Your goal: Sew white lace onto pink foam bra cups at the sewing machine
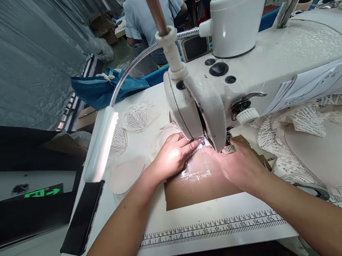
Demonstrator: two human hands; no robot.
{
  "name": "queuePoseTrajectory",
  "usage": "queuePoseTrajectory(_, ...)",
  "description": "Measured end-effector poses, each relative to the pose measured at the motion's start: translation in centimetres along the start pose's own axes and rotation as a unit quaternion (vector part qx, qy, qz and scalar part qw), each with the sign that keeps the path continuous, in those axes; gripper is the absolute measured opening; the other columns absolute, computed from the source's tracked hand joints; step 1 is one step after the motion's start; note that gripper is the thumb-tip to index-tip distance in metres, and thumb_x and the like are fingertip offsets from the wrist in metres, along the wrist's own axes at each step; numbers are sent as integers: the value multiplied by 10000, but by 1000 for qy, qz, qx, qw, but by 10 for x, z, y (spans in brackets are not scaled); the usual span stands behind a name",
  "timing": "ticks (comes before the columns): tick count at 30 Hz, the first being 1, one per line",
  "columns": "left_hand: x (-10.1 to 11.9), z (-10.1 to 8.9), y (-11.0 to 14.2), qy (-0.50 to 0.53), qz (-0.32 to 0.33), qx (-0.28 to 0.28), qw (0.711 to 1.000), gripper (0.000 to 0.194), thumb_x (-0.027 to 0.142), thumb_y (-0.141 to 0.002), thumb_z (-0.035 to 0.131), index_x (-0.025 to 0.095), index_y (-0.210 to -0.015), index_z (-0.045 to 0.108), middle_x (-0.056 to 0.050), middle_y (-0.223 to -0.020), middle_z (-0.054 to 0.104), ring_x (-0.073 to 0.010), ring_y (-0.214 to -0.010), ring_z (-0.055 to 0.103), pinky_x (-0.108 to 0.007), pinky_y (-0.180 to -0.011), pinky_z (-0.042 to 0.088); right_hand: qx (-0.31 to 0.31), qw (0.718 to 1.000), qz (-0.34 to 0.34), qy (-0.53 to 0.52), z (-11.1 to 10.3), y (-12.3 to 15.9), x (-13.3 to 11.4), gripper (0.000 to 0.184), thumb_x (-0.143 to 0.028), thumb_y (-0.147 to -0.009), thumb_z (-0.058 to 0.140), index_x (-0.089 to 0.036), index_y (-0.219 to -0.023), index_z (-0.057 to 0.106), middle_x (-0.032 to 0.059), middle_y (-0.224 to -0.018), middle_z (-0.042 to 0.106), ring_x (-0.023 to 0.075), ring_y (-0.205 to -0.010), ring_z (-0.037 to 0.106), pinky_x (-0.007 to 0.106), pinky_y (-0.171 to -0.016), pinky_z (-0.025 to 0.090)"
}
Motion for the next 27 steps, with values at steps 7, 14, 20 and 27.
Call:
queuePoseTrajectory(7,0,0,1,1,-4,10,1000,388,156,-914,471,160,-1289,575,-124,-1308,600,-281,-1216,484,-423,-959,424,-1,1000,13,-6,1,0,1,518,-82,-809,465,-265,-1257,650,70,-909,692,158,-682,601,242,-476,345)
queuePoseTrajectory(14,18,-22,9,-29,-95,-45,994,374,293,-947,444,128,-1258,569,-153,-1325,562,-287,-1076,562,-430,-854,499,60,997,-5,-38,-4,3,1,484,-70,-826,459,-277,-1204,679,45,-1039,725,170,-778,654,249,-532,446)
queuePoseTrajectory(20,30,-25,16,69,-99,-43,992,330,309,-969,434,132,-1155,642,-120,-1184,626,-238,-1022,605,-361,-861,541,62,994,-53,-75,-6,6,0,420,-90,-870,420,-220,-1174,679,52,-1023,719,154,-798,649,256,-632,483)
queuePoseTrajectory(27,32,-10,12,109,-78,13,991,316,323,-957,452,133,-1126,639,-125,-1162,625,-229,-1007,615,-355,-827,558,38,991,-108,-76,-7,8,-1,351,-139,-890,422,-239,-1072,705,42,-815,653,149,-714,582,257,-597,407)
Point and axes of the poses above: each hand's wrist, its own y-axis away from the middle knuckle, its own z-axis out of the palm, x = y × z, the point moved 2 cm from there along -y, towards the middle knuckle
